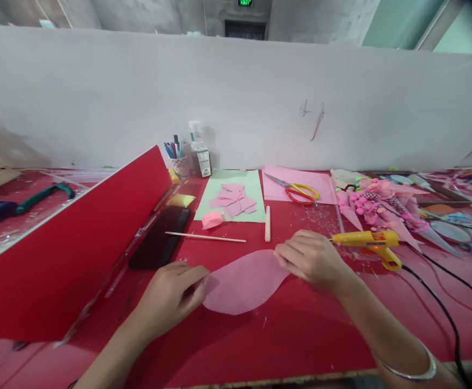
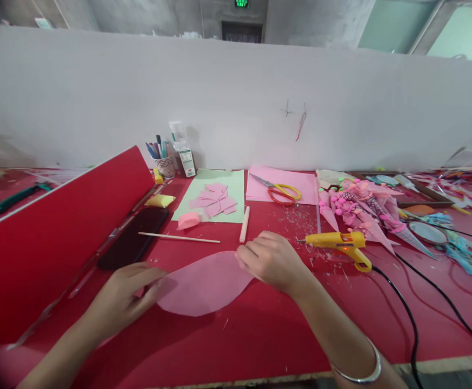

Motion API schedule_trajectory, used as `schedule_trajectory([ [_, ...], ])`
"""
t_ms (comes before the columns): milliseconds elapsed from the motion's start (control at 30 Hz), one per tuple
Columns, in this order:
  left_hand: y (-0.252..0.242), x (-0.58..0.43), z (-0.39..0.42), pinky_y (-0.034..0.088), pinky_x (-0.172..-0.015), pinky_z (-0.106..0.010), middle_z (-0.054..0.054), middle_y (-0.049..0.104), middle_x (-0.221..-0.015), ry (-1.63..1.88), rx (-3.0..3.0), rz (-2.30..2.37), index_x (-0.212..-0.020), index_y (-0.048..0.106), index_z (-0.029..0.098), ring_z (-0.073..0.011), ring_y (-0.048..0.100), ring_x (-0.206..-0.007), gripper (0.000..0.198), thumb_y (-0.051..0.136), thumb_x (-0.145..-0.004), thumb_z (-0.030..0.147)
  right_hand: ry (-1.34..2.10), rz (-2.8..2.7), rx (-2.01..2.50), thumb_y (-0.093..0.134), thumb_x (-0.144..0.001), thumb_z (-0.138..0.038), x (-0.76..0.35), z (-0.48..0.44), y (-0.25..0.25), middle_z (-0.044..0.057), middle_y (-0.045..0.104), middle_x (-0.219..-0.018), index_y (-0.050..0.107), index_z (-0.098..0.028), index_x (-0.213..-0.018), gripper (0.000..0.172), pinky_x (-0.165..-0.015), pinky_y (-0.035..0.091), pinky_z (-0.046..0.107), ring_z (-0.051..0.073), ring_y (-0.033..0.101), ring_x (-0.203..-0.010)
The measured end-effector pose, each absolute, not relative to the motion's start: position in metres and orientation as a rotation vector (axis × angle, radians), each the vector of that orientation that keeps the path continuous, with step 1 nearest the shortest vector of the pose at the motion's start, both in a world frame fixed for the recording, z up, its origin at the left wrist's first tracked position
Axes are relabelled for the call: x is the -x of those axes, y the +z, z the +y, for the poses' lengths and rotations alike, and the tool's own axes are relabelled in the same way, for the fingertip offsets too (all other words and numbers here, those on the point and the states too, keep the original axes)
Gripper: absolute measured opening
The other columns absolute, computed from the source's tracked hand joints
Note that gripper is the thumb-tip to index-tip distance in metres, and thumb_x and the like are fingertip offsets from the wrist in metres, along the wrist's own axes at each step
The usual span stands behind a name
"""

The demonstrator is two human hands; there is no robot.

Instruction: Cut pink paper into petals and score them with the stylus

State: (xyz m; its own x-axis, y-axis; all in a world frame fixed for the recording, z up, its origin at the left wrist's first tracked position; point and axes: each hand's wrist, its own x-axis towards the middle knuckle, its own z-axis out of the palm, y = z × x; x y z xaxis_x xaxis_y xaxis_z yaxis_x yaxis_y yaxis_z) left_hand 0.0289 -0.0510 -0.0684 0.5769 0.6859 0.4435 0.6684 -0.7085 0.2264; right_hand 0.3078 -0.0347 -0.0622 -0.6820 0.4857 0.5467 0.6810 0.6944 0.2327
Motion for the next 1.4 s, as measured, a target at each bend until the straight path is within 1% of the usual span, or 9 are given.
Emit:
schedule_trajectory([
  [233, -0.069, -0.029, -0.052, 0.037, -0.047, -0.019, 0.001, 0.056, -0.052, 0.795, -2.746, 1.199, -0.068, 0.060, 0.018, -0.0105, 0.050, -0.049, 0.027, 0.039, -0.084, 0.022, -0.594, -2.457, 0.905, 0.042, -0.086, -0.017, -0.309, -0.033, -0.061, -0.002, 0.049, -0.050, 0.056, -0.017, -0.060, 0.030, -0.057, 0.028, 0.026, 0.010, 0.039, -0.050],
  [367, -0.073, -0.027, -0.049, 0.036, -0.047, -0.019, 0.001, 0.057, -0.053, 0.733, -2.775, 1.206, -0.068, 0.060, 0.018, -0.0102, 0.049, -0.049, 0.026, 0.039, -0.084, 0.020, -0.611, -2.443, 0.902, 0.041, -0.086, -0.017, -0.310, -0.034, -0.059, -0.002, 0.048, -0.049, 0.056, -0.017, -0.059, 0.031, -0.057, 0.028, 0.026, 0.010, 0.038, -0.050],
  [467, -0.078, -0.025, -0.044, 0.034, -0.046, -0.021, 0.002, 0.054, -0.050, 0.750, -2.925, 1.204, -0.068, 0.058, 0.018, -0.0105, 0.047, -0.046, 0.024, 0.040, -0.083, 0.019, -0.629, -2.429, 0.902, 0.041, -0.087, -0.018, -0.310, -0.034, -0.059, -0.002, 0.048, -0.048, 0.055, -0.017, -0.058, 0.032, -0.057, 0.027, 0.026, 0.010, 0.038, -0.049],
  [533, -0.082, -0.027, -0.042, 0.035, -0.049, -0.022, 0.003, 0.051, -0.046, 0.802, -3.091, 1.145, -0.065, 0.057, 0.019, -0.0100, 0.046, -0.043, 0.024, 0.041, -0.082, 0.018, -0.634, -2.424, 0.910, 0.040, -0.087, -0.017, -0.310, -0.033, -0.058, -0.002, 0.048, -0.047, 0.054, -0.016, -0.057, 0.033, -0.056, 0.027, 0.026, 0.010, 0.038, -0.048],
  [667, -0.088, -0.031, -0.041, 0.037, -0.054, -0.024, 0.004, 0.052, -0.047, 0.821, -3.288, 1.015, -0.063, 0.053, 0.018, -0.0091, 0.047, -0.043, 0.022, 0.043, -0.081, 0.014, -0.635, -2.413, 0.942, 0.041, -0.087, -0.017, -0.313, -0.032, -0.057, -0.002, 0.048, -0.048, 0.054, -0.016, -0.058, 0.032, -0.056, 0.026, 0.026, 0.010, 0.039, -0.048],
  [800, -0.093, -0.033, -0.041, 0.035, -0.052, -0.024, 0.005, 0.051, -0.046, 0.789, -3.293, 1.024, -0.063, 0.052, 0.019, -0.0093, 0.046, -0.042, 0.021, 0.043, -0.082, 0.016, -0.624, -2.424, 0.940, 0.041, -0.086, -0.016, -0.316, -0.033, -0.057, -0.002, 0.048, -0.048, 0.053, -0.016, -0.058, 0.031, -0.055, 0.026, 0.026, 0.010, 0.039, -0.048],
  [1000, -0.093, -0.037, -0.041, 0.038, -0.054, -0.024, 0.004, 0.053, -0.047, 0.744, -3.297, 1.026, -0.062, 0.052, 0.019, -0.0093, 0.047, -0.043, 0.025, 0.038, -0.082, 0.015, -0.591, -2.434, 0.915, 0.039, -0.088, -0.017, -0.316, -0.037, -0.057, -0.002, 0.048, -0.048, 0.052, -0.017, -0.057, 0.034, -0.055, 0.025, 0.027, 0.010, 0.037, -0.048],
  [1200, -0.096, -0.035, -0.039, 0.038, -0.053, -0.023, 0.003, 0.049, -0.044, 0.738, -3.273, 1.073, -0.059, 0.051, 0.019, -0.0098, 0.045, -0.041, 0.028, 0.038, -0.083, 0.017, -0.586, -2.437, 0.917, 0.040, -0.088, -0.017, -0.317, -0.038, -0.056, -0.002, 0.049, -0.050, 0.053, -0.017, -0.060, 0.031, -0.055, 0.025, 0.027, 0.010, 0.039, -0.049],
  [1400, -0.100, -0.033, -0.038, 0.040, -0.054, -0.023, 0.004, 0.048, -0.044, 0.742, -3.235, 1.098, -0.060, 0.053, 0.019, -0.0093, 0.044, -0.041, 0.026, 0.038, -0.082, 0.017, -0.589, -2.438, 0.915, 0.040, -0.088, -0.016, -0.318, -0.038, -0.057, -0.002, 0.049, -0.050, 0.053, -0.017, -0.061, 0.030, -0.055, 0.025, 0.027, 0.010, 0.039, -0.049],
])
